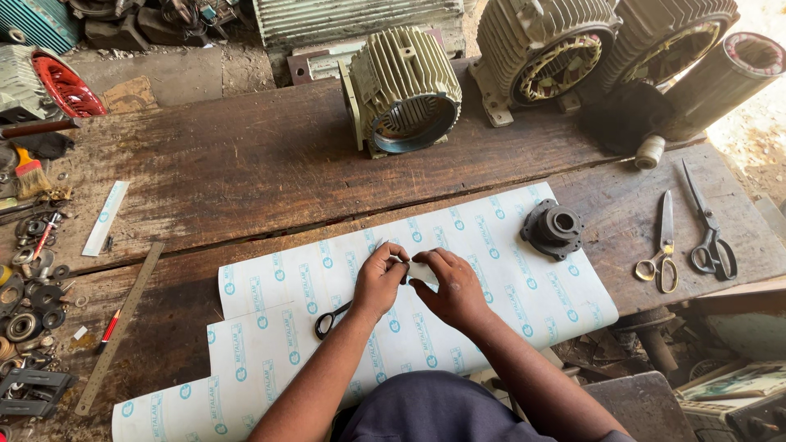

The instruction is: The person measures and marks a white adhesive-backed film sheet with a ruler and pen on a workbench, cuts a piece from it with scissors, and peels small pieces of the backing paper by hand. They then lift an electric motor housing, position the cut film on it, and press the film onto the motor body.

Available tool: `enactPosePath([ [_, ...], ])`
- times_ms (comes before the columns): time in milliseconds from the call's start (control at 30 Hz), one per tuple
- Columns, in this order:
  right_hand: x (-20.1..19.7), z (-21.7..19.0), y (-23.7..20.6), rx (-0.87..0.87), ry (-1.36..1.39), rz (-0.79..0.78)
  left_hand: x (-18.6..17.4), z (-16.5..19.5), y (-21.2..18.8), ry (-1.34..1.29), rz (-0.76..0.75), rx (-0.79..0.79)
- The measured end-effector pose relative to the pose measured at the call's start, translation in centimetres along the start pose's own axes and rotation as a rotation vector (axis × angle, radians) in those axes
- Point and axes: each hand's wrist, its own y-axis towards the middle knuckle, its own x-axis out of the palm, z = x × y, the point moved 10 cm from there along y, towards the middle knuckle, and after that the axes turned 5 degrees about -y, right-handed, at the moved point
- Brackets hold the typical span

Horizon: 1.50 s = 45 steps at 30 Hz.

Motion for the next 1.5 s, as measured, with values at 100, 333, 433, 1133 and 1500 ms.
enactPosePath([
  [100, -0.4, -0.4, 0.1, -0.054, -0.048, 0.037, 0.0, -0.4, 0.0, -0.014, 0.006, -0.015],
  [333, -1.0, -0.6, 0.3, -0.05, -0.001, 0.068, 0.2, -1.4, -0.1, -0.222, -0.027, -0.137],
  [433, -1.6, 0.4, 0.2, 0.006, 0.215, 0.055, 0.7, 0.0, -0.5, -0.336, -0.175, -0.1],
  [1133, -1.0, 1.5, -0.3, -0.025, 0.388, 0.042, 0.7, 2.5, -1.6, -0.073, -0.191, 0.168],
  [1500, -2.8, -0.6, -0.1, -0.05, 0.167, -0.026, 1.1, 2.4, -1.9, -0.138, -0.231, -0.062],
])
